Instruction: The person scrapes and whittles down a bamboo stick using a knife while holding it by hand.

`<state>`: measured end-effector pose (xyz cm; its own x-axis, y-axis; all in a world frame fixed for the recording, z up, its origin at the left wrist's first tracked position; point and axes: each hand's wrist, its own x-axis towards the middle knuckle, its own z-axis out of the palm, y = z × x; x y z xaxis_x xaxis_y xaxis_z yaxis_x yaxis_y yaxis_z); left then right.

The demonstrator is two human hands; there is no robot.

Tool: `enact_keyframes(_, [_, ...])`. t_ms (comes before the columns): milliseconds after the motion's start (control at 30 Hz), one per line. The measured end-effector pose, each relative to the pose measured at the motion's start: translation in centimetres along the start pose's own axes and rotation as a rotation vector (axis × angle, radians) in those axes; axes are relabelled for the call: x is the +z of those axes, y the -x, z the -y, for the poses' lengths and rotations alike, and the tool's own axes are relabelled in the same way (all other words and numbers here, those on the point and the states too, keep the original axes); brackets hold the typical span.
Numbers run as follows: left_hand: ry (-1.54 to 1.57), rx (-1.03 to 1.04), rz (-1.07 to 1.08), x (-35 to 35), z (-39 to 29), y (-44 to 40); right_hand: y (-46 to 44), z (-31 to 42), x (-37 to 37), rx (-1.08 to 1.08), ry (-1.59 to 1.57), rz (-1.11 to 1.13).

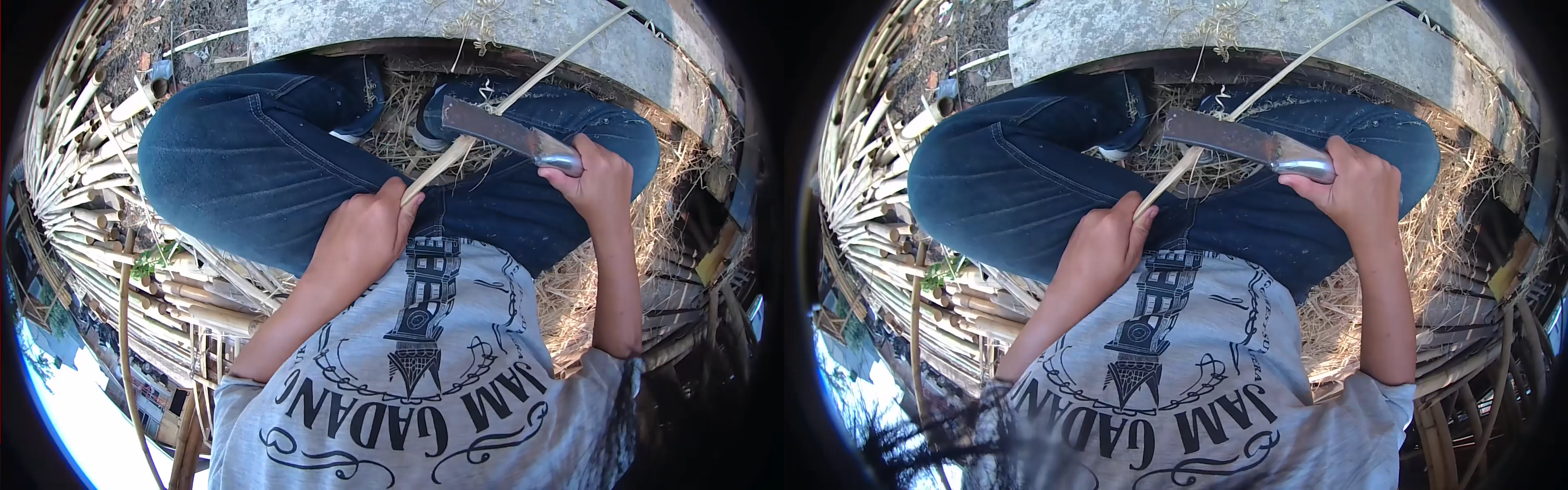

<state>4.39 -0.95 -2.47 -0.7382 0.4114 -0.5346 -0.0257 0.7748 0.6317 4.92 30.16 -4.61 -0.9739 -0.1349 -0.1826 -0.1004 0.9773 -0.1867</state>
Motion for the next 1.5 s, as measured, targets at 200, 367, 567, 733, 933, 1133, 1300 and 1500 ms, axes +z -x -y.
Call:
enact_keyframes(200, [0.021,-0.013,-0.025,0.0,0.7,1.3,2.7,-13.4,-6.0,0.993,0.161,-0.020])
enact_keyframes(367, [-0.058,0.017,-0.019,0.4,-0.2,0.3,5.6,-9.7,-7.8,0.784,-0.254,-0.153])
enact_keyframes(567, [-0.080,0.005,0.006,0.6,-0.3,0.2,-0.1,5.7,-1.6,0.221,-0.376,0.110])
enact_keyframes(733, [0.040,0.006,0.054,-0.3,-0.3,0.1,-1.1,4.1,-0.6,0.292,-0.219,0.111])
enact_keyframes(933, [0.231,0.021,0.142,-2.2,-1.0,-0.4,0.0,-3.3,-3.9,0.737,-0.239,-0.060])
enact_keyframes(1133, [0.496,-0.157,0.471,-2.7,-0.5,-1.3,2.2,0.1,0.3,0.703,-0.703,-0.203])
enact_keyframes(1300, [0.410,-0.170,0.409,-2.3,-1.8,-1.0,1.8,5.2,-1.0,0.465,-0.572,0.008])
enact_keyframes(1500, [0.235,-0.012,0.166,-2.2,-2.8,0.3,1.4,4.7,-1.4,0.315,-0.413,0.017])
